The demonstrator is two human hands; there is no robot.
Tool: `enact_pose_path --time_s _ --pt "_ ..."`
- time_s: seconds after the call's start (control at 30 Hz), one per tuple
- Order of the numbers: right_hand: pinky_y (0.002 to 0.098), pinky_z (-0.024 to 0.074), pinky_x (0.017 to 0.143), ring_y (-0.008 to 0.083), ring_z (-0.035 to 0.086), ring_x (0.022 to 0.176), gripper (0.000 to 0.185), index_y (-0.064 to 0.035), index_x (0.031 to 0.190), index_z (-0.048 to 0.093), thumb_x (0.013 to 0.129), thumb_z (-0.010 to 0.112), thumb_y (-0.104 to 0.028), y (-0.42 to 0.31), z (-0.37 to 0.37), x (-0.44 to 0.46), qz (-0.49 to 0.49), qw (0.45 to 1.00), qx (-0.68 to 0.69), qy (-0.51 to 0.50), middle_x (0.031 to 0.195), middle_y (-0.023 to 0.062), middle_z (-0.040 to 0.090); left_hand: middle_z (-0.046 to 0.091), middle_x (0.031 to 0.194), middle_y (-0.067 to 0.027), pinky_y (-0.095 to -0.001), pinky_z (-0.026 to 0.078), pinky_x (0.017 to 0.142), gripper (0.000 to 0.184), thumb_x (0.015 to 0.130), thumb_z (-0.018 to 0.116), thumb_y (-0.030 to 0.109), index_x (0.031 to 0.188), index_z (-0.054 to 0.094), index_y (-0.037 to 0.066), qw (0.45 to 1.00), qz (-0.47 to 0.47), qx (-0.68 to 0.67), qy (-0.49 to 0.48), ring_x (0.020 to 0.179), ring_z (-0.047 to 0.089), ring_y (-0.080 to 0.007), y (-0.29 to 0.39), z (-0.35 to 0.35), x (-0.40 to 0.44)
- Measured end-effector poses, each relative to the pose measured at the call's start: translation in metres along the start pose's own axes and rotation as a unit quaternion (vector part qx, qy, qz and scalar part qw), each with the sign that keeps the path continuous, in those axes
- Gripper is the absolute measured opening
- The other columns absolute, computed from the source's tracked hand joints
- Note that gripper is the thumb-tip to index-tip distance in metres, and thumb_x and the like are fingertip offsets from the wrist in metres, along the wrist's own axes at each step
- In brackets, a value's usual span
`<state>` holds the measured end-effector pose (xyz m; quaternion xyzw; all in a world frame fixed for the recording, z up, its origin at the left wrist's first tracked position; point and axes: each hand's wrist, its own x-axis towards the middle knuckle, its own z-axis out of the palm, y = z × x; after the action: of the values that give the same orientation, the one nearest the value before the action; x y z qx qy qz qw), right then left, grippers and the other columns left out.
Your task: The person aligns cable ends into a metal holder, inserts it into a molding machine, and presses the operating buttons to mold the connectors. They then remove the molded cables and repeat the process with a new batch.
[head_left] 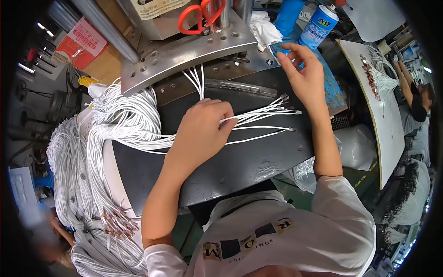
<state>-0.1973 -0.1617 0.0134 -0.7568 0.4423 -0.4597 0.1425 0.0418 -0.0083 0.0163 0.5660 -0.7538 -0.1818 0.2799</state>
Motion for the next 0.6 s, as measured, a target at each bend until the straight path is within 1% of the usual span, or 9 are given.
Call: enact_pose_path --time_s 0.07,0.1,0.2,0.27,0.33,0.4,0.47,0.53,0.6 --pt "0.0309 0.0454 0.062 0.0154 0.055 0.07 0.03 -0.0024 0.112 0.076 0.091 0.08 -0.024 0.002 0.0 0.0 -0.004 1.0 0.013 0.0 0.082 0.0051 0.065 0.069 0.086 -0.0138 -0.0327 0.05 0.073 0.016 0.095 0.074 0.017 0.096 0.07 0.001 0.993 -0.054 -0.085 -0.054 0.081 0.066 -0.0232 0.014 -0.007 0.004" --pt "0.0279 0.0449 0.063 0.0109 0.055 0.072 0.027 -0.0006 0.11 0.077 0.092 0.079 -0.021 0.004 0.0 -0.001 0.009 0.999 0.03 -0.008 0.081 0.0021 0.067 0.069 0.086 -0.0125 -0.0312 0.05 0.074 0.016 0.096 0.073 0.018 0.097 0.07 0.002 0.985 -0.083 -0.127 -0.081 0.083 0.066 -0.0201 0.019 -0.008 0.005" --pt "0.0242 0.0441 0.065 0.006 0.055 0.074 0.025 0.0011 0.11 0.076 0.096 0.078 -0.019 0.018 0.004 -0.002 0.059 0.981 0.173 -0.067 0.083 -0.0018 0.068 0.069 0.087 -0.0046 -0.0286 0.05 0.075 0.018 0.104 0.068 0.019 0.106 0.07 0.002 0.942 -0.035 -0.279 -0.186 0.085 0.063 -0.0097 0.021 0.002 0.01" --pt "0.0214 0.0436 0.071 0.0038 0.056 0.079 0.023 0.0001 0.111 0.078 0.101 0.074 -0.02 0.009 0.0 -0.001 0.132 0.954 0.244 -0.11 0.086 -0.0041 0.068 0.068 0.09 0.0016 -0.0261 0.049 0.075 0.021 0.108 0.062 0.02 0.115 0.067 0.001 0.848 0.0 -0.464 -0.256 0.086 0.056 -0.0035 0.02 0.027 0.013" --pt "0.0212 0.0453 0.074 0.005 0.058 0.082 0.03 0.0003 0.115 0.077 0.106 0.067 -0.027 0.005 -0.009 0.002 0.169 0.92 0.284 -0.209 0.092 -0.0015 0.07 0.062 0.092 0.0014 -0.0211 0.042 0.065 0.024 0.111 0.058 0.022 0.121 0.065 0.001 0.766 0.0 -0.553 -0.328 0.073 0.051 -0.0028 0.034 0.041 0.018" --pt "0.0231 0.0484 0.079 0.008 0.062 0.09 0.036 0.0008 0.121 0.074 0.11 0.059 -0.03 0.01 -0.006 0.003 0.178 0.873 0.349 -0.292 0.1 0.0022 0.072 0.059 0.089 0.0022 -0.0205 0.036 0.058 0.024 0.111 0.057 0.021 0.124 0.065 0.002 0.689 -0.085 -0.643 -0.323 0.065 0.046 -0.0038 0.041 0.053 0.017" --pt "0.0261 0.0501 0.086 0.0119 0.065 0.098 0.043 0.0026 0.128 0.07 0.113 0.051 -0.034 0.008 0.001 0.004 0.174 0.843 0.387 -0.33 0.11 0.0069 0.073 0.058 0.087 0.0025 -0.0203 0.032 0.054 0.026 0.11 0.057 0.02 0.128 0.064 0.002 0.634 -0.184 -0.713 -0.237 0.061 0.042 -0.0033 0.024 0.056 0.013" --pt "0.03 0.0504 0.094 0.0169 0.067 0.107 0.051 0.0058 0.135 0.064 0.115 0.043 -0.036 0.003 0.008 -0.001 0.161 0.841 0.402 -0.326 0.121 0.0126 0.073 0.059 0.089 0.0015 -0.0199 0.03 0.052 0.029 0.11 0.055 0.018 0.134 0.062 0.003 0.758 -0.244 -0.573 -0.192 0.06 0.041 -0.003 0.005 0.034 0.013" --pt "0.0329 0.0491 0.102 0.0202 0.065 0.116 0.052 0.0053 0.139 0.061 0.116 0.041 -0.036 -0.001 0.014 -0.005 0.108 0.862 0.379 -0.318 0.13 0.0147 0.07 0.06 0.088 0.001 -0.0199 0.031 0.051 0.03 0.111 0.055 0.018 0.135 0.062 0.003 0.708 -0.249 -0.634 -0.187 0.059 0.043 -0.0037 -0.014 0.019 0.008"
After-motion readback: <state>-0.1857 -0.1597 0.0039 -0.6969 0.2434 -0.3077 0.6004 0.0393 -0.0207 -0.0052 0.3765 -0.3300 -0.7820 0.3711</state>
